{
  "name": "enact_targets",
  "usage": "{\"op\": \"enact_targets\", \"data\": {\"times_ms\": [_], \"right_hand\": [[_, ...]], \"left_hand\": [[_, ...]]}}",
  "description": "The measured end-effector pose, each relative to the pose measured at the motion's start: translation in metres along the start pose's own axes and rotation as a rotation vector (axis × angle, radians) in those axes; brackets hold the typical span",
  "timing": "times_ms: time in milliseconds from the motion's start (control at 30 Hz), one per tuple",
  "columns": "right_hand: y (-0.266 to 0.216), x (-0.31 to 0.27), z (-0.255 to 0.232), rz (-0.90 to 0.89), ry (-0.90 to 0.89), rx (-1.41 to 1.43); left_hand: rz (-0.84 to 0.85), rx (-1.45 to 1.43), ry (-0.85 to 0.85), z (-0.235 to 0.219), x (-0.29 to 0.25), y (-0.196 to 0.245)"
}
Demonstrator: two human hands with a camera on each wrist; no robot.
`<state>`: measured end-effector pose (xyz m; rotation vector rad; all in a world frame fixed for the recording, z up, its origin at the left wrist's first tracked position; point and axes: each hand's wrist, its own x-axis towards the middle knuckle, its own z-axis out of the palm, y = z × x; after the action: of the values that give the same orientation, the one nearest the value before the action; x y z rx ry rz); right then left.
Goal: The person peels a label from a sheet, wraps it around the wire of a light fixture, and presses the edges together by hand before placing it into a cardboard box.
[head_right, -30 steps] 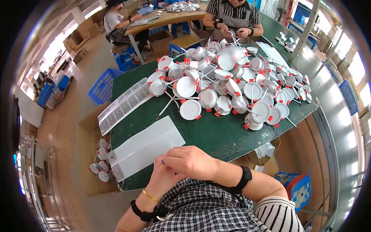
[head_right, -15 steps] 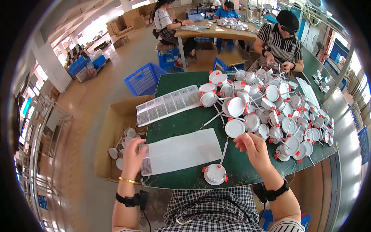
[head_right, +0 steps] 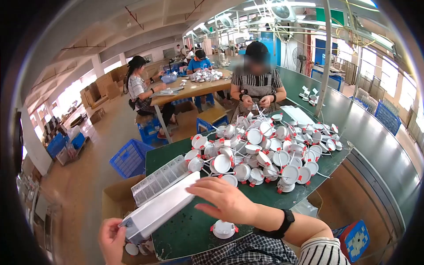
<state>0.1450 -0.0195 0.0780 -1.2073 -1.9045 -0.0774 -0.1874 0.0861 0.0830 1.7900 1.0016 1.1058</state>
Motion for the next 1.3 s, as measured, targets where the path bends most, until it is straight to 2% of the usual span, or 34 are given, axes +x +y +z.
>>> {"op": "enact_targets", "data": {"times_ms": [67,133,200,233,300,367,433,467,533,567,600,633,667,733,767,800,867,900,967,1000,1067,1100,1133,1200,1233,1267,1300], "right_hand": [[-0.022,0.012,-0.011,-0.045,-0.002,-0.129],[-0.035,0.012,-0.028,-0.056,-0.015,-0.197],[-0.04,0.003,-0.048,-0.06,-0.045,-0.248],[-0.041,-0.005,-0.058,-0.047,-0.015,-0.227],[-0.038,-0.028,-0.075,-0.051,0.058,-0.258],[-0.036,-0.055,-0.098,-0.036,0.014,-0.162],[-0.044,-0.077,-0.118,0.015,0.002,-0.088],[-0.048,-0.089,-0.125,0.099,-0.016,0.012],[-0.05,-0.12,-0.142,0.286,-0.084,0.2],[-0.052,-0.138,-0.147,0.398,-0.073,0.292],[-0.054,-0.156,-0.153,0.511,-0.055,0.386],[-0.057,-0.17,-0.162,0.657,-0.098,0.433],[-0.057,-0.187,-0.168,0.706,-0.064,0.438],[-0.053,-0.226,-0.171,1.06,-0.077,0.651],[-0.049,-0.249,-0.169,1.17,-0.07,0.715],[-0.044,-0.274,-0.165,1.198,-0.043,0.721],[-0.033,-0.332,-0.147,1.408,-0.033,0.984],[-0.031,-0.36,-0.137,1.424,-0.011,0.992],[-0.03,-0.415,-0.12,1.601,0.148,1.144],[-0.031,-0.44,-0.116,1.615,0.166,1.152],[-0.032,-0.485,-0.111,1.807,0.475,1.18],[-0.03,-0.504,-0.111,1.903,0.533,1.157],[-0.024,-0.526,-0.106,1.908,0.543,1.161],[-0.007,-0.564,-0.093,2.008,0.915,0.819],[0.004,-0.568,-0.095,2.055,0.886,0.606],[0.02,-0.57,-0.096,2.065,0.79,0.394],[0.04,-0.572,-0.097,2.057,0.69,0.185]], "left_hand": [[0.291,0.254,-0.094,-0.004,-0.014,0.051],[0.305,0.227,-0.131,-0.006,-0.024,0.068],[0.469,0.068,-0.169,-0.002,-0.03,0.08],[0.393,-0.03,-0.174,0.003,-0.035,0.085],[0.451,-0.056,-0.211,0.015,-0.036,0.092],[0.505,-0.078,-0.258,0.031,-0.035,0.098],[0.428,0.012,-0.274,0.051,-0.034,0.104],[0.42,0.017,-0.302,0.064,-0.032,0.108],[0.649,0.182,-0.359,0.094,-0.027,0.114],[0.716,0.257,-0.385,0.108,-0.026,0.115],[0.711,0.246,-0.445,0.124,-0.028,0.114],[0.786,0.292,-0.444,0.142,-0.031,0.113],[0.863,0.332,-0.442,0.161,-0.034,0.112],[0.842,0.282,-0.536,0.195,-0.045,0.102],[0.903,0.254,-0.547,0.214,-0.05,0.096],[0.962,0.224,-0.55,0.232,-0.055,0.09],[0.935,0.148,-0.751,0.266,-0.066,0.083],[0.872,0.08,-0.827,0.281,-0.073,0.08],[0.695,-0.086,-0.938,0.306,-0.084,0.073],[0.689,-0.091,-0.959,0.315,-0.086,0.071],[0.454,-0.281,-0.92,0.328,-0.087,0.066],[0.536,-0.28,-0.913,0.332,-0.083,0.061],[0.534,-0.281,-0.923,0.335,-0.082,0.065],[0.145,-0.406,-0.901,0.336,-0.081,0.078],[0.016,-0.369,-0.912,0.334,-0.08,0.074],[0.012,-0.368,-0.914,0.333,-0.079,0.071],[-0.069,-0.285,-0.879,0.332,-0.078,0.067]]}}
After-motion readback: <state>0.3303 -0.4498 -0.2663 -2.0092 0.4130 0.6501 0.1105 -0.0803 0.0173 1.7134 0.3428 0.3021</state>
